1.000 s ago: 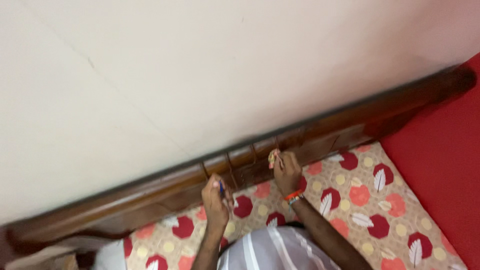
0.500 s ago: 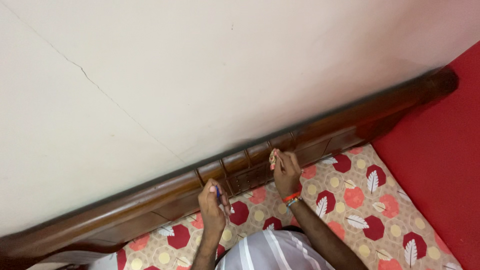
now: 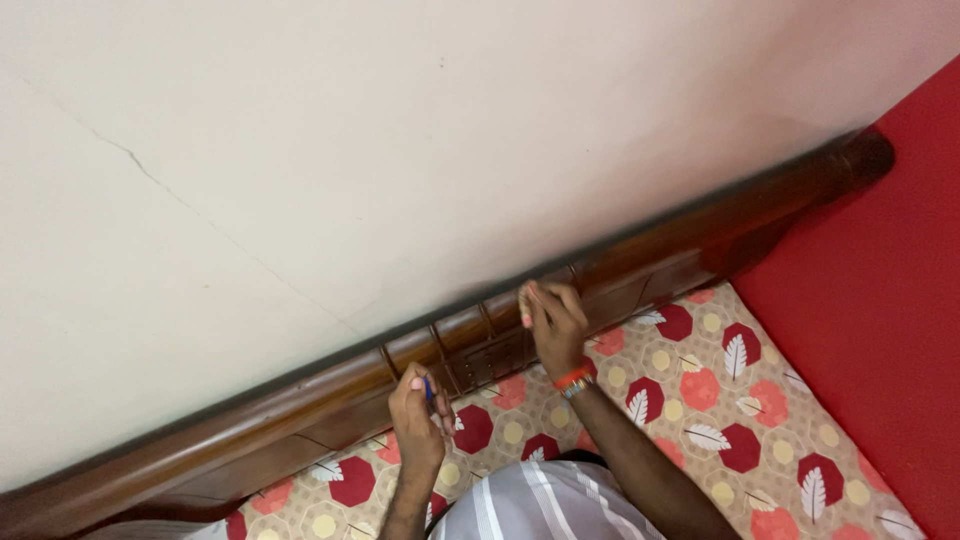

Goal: The person cleans the wooden headboard of a bed using a small cloth, rubbing it across the top and front surfaces.

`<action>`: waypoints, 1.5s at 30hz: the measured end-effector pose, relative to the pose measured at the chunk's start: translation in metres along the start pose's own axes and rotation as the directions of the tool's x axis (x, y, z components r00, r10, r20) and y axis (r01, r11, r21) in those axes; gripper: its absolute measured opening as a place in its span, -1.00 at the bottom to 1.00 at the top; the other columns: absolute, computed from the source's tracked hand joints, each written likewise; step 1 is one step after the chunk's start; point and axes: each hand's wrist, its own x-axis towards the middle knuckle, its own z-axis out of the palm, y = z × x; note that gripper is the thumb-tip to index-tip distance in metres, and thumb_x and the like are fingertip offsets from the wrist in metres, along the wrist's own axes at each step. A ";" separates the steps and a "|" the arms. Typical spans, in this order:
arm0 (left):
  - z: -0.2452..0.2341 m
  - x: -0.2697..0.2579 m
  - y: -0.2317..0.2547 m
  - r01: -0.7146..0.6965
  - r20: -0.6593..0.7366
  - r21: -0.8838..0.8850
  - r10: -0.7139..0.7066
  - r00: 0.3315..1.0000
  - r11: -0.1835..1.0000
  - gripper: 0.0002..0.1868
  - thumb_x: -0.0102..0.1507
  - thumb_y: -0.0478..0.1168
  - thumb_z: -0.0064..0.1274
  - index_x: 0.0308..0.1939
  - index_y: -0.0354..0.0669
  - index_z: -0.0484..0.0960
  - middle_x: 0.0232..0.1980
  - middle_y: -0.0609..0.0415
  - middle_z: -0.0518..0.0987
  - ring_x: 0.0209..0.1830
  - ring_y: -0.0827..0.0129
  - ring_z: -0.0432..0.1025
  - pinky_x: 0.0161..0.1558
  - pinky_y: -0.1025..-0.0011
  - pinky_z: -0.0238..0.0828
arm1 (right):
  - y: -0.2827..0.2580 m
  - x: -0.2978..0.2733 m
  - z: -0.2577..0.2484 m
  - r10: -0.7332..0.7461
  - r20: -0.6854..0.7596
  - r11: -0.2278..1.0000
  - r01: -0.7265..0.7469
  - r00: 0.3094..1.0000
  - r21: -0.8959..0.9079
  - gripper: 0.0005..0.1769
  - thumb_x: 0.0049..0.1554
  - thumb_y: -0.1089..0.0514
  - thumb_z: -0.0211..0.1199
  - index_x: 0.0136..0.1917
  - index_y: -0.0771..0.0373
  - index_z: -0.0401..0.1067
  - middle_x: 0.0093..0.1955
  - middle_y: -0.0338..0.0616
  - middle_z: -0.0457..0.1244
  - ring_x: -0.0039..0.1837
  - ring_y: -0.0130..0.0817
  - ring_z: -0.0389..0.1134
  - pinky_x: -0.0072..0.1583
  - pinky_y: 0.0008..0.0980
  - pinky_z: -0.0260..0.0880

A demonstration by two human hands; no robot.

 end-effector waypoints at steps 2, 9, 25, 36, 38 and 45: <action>0.001 -0.003 -0.003 0.006 0.015 0.007 -0.007 1.000 1.000 -0.53 0.45 0.07 -0.34 -0.37 -0.20 0.33 -0.60 0.12 0.31 -0.77 0.53 0.17 -0.75 0.55 0.10 | 0.000 0.012 0.004 -0.247 -0.030 0.934 0.230 0.969 -0.273 -0.83 0.22 0.34 0.28 0.09 0.33 0.58 -0.03 -0.12 0.33 -0.06 -0.33 0.36 -0.07 -0.34 0.41; 0.004 -0.007 -0.002 0.025 -0.004 -0.020 -0.025 1.000 0.999 -0.53 0.44 0.08 -0.35 -0.37 -0.20 0.33 -0.60 0.13 0.31 -0.79 0.53 0.18 -0.75 0.55 0.12 | -0.007 -0.021 -0.010 -0.144 -0.001 0.979 0.142 0.990 -0.144 -0.82 0.24 0.38 0.23 0.12 0.39 0.54 -0.08 -0.12 0.30 -0.16 -0.44 0.37 -0.19 -0.43 0.41; 0.011 -0.020 0.003 0.032 0.018 0.043 -0.033 0.999 0.999 -0.55 0.44 0.02 -0.38 -0.39 -0.22 0.33 -0.60 0.12 0.30 -0.77 0.51 0.17 -0.74 0.54 0.14 | 0.015 -0.012 0.001 -0.254 -0.060 0.963 0.247 0.965 -0.105 -0.75 0.24 0.39 0.28 0.19 0.31 0.56 -0.09 -0.14 0.31 -0.22 -0.52 0.33 -0.22 -0.50 0.39; 0.009 -0.023 0.010 -0.035 0.031 -0.006 0.035 0.999 0.999 -0.55 0.43 0.04 -0.35 -0.38 -0.22 0.33 -0.60 0.12 0.32 -0.79 0.52 0.19 -0.76 0.54 0.14 | 0.039 -0.053 -0.014 0.028 -0.097 0.996 -0.020 0.995 0.085 -0.87 0.22 0.40 0.30 0.06 0.37 0.58 -0.09 -0.13 0.35 -0.16 -0.52 0.39 -0.15 -0.56 0.48; 0.008 -0.022 0.011 -0.044 0.038 -0.005 0.044 0.998 0.999 -0.55 0.43 0.04 -0.36 -0.38 -0.22 0.34 -0.60 0.12 0.32 -0.79 0.52 0.19 -0.76 0.55 0.12 | 0.033 -0.046 -0.010 -0.044 -0.098 0.993 0.054 0.994 0.102 -0.85 0.22 0.41 0.27 0.07 0.39 0.56 -0.06 -0.13 0.34 -0.15 -0.53 0.39 -0.16 -0.56 0.47; 0.002 -0.032 0.015 -0.080 0.006 -0.073 0.081 0.997 0.994 -0.56 0.45 0.03 -0.34 -0.38 -0.20 0.31 -0.61 0.12 0.29 -0.79 0.53 0.16 -0.77 0.55 0.11 | 0.066 -0.073 -0.031 0.203 0.100 0.971 -0.186 0.974 -0.153 -0.86 0.21 0.27 0.31 -0.04 0.42 0.61 -0.16 -0.13 0.39 -0.22 -0.53 0.44 -0.19 -0.50 0.47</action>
